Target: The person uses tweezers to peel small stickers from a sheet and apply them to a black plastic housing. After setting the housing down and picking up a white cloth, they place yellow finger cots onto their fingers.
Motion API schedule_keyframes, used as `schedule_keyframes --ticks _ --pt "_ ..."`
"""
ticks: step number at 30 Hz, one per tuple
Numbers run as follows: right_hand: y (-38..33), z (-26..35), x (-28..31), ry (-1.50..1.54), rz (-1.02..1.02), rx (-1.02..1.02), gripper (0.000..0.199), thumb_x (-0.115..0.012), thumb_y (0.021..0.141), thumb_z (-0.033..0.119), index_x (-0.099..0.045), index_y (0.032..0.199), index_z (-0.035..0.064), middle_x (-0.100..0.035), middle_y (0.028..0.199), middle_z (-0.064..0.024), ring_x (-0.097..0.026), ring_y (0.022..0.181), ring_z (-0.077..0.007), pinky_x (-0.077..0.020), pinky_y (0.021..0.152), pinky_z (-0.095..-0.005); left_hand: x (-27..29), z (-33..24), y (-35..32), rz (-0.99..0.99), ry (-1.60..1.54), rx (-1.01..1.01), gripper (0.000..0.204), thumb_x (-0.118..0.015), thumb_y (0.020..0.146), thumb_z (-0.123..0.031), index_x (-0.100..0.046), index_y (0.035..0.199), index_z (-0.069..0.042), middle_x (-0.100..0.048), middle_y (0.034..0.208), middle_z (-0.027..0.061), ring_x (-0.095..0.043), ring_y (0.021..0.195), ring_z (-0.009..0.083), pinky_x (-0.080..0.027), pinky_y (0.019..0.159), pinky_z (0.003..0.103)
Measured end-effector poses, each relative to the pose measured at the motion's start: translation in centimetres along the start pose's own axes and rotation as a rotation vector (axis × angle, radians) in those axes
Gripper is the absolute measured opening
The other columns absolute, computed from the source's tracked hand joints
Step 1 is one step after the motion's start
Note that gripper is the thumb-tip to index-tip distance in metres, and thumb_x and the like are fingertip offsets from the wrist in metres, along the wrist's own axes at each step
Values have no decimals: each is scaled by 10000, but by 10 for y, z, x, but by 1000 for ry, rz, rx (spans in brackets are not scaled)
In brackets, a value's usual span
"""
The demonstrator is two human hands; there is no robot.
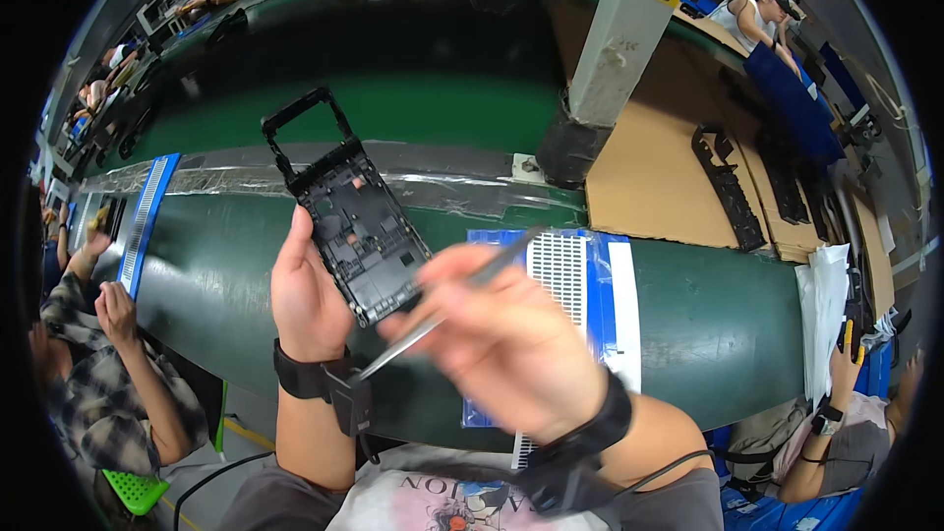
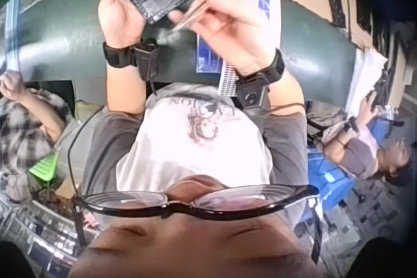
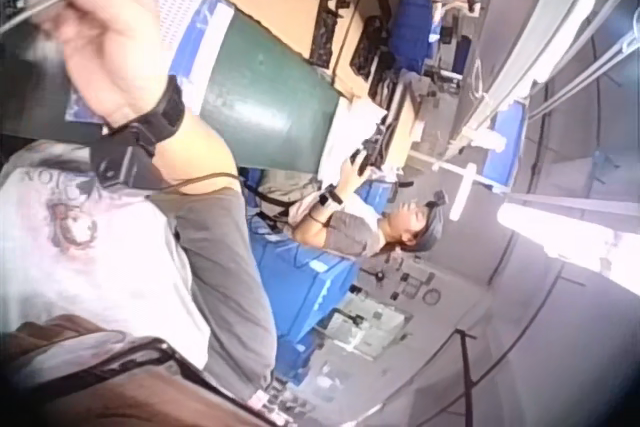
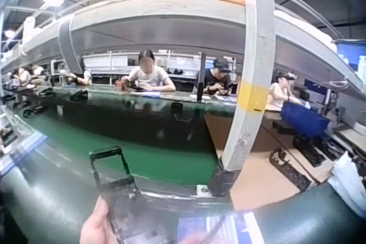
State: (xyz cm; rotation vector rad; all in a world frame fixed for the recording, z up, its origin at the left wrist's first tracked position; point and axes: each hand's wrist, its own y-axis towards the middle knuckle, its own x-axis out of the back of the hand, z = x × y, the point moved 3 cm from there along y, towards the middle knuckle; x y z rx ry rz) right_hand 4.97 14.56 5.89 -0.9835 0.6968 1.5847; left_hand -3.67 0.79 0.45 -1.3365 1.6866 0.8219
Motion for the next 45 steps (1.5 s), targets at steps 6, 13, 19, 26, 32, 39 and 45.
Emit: schedule_keyframes --ticks 6,13,19,26,32,39,45 --pt "4 52 36 -226 -242 333 110 -537 801 77 -533 894 21 -564 689 -71 -516 601 -113 -433 643 -255 -27 27 -23 107 164 197 378 -260 912 -203 -264 1261 -60 -424 1207 123 -467 1055 231 -391 896 366" --pt "-7 19 22 -680 -293 410 199 -607 745 -4 -532 927 -37 -585 790 -64 -563 679 -88 -459 622 -195 -40 38 -37 127 142 286 441 -285 897 -142 -156 1315 -86 -401 1213 148 -446 1087 241 -390 898 372" --pt "-8 11 39 -619 -341 436 212 -578 758 -36 -507 958 -42 -587 822 -91 -584 730 -117 -475 674 -214 -34 41 -37 103 83 338 489 -338 886 -115 -130 1327 -82 -385 1223 132 -444 1085 219 -400 889 359" --pt "-8 11 39 -655 -345 417 215 -567 758 -53 -502 962 -41 -585 829 -94 -586 726 -123 -478 667 -214 -38 41 -38 83 116 322 457 -340 890 -172 -177 1304 -66 -406 1203 141 -451 1076 234 -390 892 358" --pt "-7 10 39 -680 -363 397 216 -570 755 -55 -508 962 -42 -585 832 -92 -584 727 -115 -475 668 -207 -37 41 -40 76 124 317 454 -333 890 -170 -178 1304 -64 -409 1198 140 -452 1074 232 -387 896 358" --pt "-8 9 39 -706 -369 416 219 -575 753 -53 -516 964 -42 -586 830 -89 -583 731 -111 -472 670 -204 -36 41 -40 78 48 342 502 -350 884 -108 -119 1329 -80 -371 1238 134 -429 1101 209 -387 898 341" --pt "-8 9 38 -719 -370 407 223 -580 753 -45 -516 967 -41 -587 829 -89 -584 724 -112 -471 671 -205 -36 40 -39 104 19 333 486 -340 885 -102 -134 1324 -72 -377 1234 133 -441 1090 210 -393 895 340"
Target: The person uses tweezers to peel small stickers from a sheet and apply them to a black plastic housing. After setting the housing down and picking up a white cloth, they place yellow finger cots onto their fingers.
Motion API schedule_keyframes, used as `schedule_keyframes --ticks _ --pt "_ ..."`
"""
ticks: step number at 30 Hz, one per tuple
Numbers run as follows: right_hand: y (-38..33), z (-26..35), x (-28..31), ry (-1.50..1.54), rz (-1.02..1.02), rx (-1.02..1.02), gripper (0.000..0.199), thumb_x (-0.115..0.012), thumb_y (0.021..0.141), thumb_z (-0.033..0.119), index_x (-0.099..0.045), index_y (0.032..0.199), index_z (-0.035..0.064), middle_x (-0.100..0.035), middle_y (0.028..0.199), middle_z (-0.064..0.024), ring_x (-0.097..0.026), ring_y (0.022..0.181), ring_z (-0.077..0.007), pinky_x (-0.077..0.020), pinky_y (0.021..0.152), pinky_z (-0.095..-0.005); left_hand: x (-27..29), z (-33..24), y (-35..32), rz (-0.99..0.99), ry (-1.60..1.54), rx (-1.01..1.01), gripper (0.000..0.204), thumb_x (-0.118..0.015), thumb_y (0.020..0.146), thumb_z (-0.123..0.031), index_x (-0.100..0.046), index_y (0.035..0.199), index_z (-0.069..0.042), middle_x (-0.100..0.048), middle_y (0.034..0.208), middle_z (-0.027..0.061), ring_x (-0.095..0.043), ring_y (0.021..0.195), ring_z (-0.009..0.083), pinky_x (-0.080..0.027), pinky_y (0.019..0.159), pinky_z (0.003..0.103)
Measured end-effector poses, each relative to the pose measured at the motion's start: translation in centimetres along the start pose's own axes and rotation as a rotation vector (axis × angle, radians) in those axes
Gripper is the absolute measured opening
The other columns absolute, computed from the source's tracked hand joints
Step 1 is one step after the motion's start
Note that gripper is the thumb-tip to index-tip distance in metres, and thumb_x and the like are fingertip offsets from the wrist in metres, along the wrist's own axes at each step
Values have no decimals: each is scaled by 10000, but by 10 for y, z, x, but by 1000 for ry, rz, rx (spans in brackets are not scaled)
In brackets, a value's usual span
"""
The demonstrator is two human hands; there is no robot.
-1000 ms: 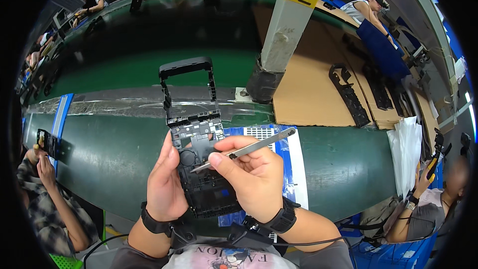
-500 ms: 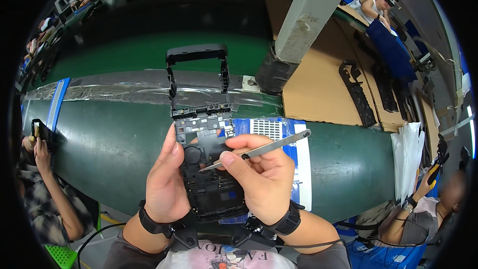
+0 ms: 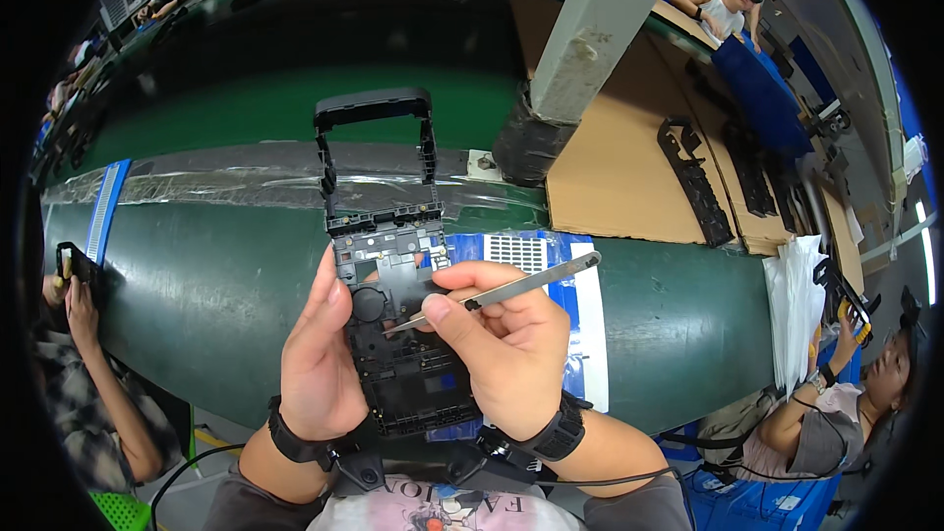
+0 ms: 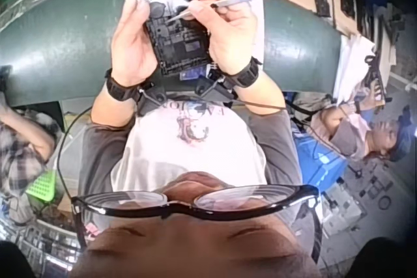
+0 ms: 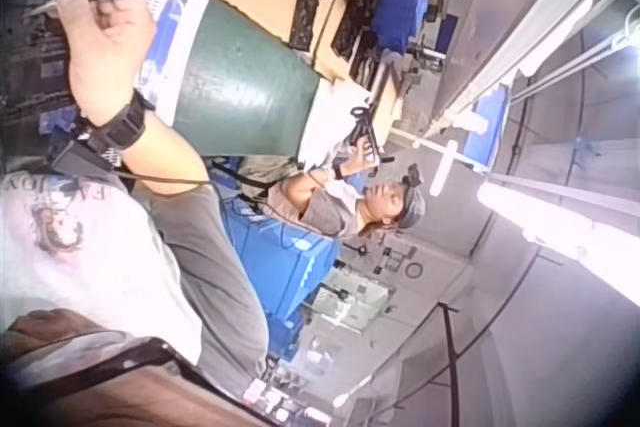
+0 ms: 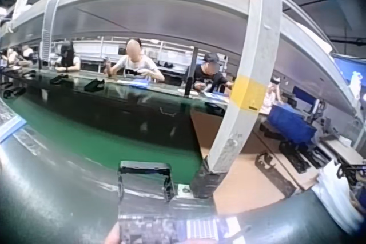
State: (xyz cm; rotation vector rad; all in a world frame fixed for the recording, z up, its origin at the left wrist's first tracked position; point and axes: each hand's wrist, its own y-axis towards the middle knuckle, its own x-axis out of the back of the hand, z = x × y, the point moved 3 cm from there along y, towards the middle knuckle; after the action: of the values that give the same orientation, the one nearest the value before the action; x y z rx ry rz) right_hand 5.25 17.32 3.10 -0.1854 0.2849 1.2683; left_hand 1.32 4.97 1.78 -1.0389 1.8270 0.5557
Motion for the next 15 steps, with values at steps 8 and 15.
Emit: schedule_keyframes --ticks 8,15 --pt "0 0 0 -6 -18 -7 231 -587 754 -33 -514 973 -38 -587 832 -90 -585 723 -116 -475 662 -209 -1 0 -1 -14 23 -9 462 -331 888 -126 -157 1313 -72 -394 1217 132 -444 1084 220 -391 894 349" --pt "2 0 -2 -23 -9 -9 232 -583 754 -37 -512 975 -41 -587 840 -92 -586 725 -116 -475 664 -210 0 0 0 -42 43 -35 429 -334 889 -146 -213 1293 -66 -404 1206 123 -448 1075 224 -385 897 355"
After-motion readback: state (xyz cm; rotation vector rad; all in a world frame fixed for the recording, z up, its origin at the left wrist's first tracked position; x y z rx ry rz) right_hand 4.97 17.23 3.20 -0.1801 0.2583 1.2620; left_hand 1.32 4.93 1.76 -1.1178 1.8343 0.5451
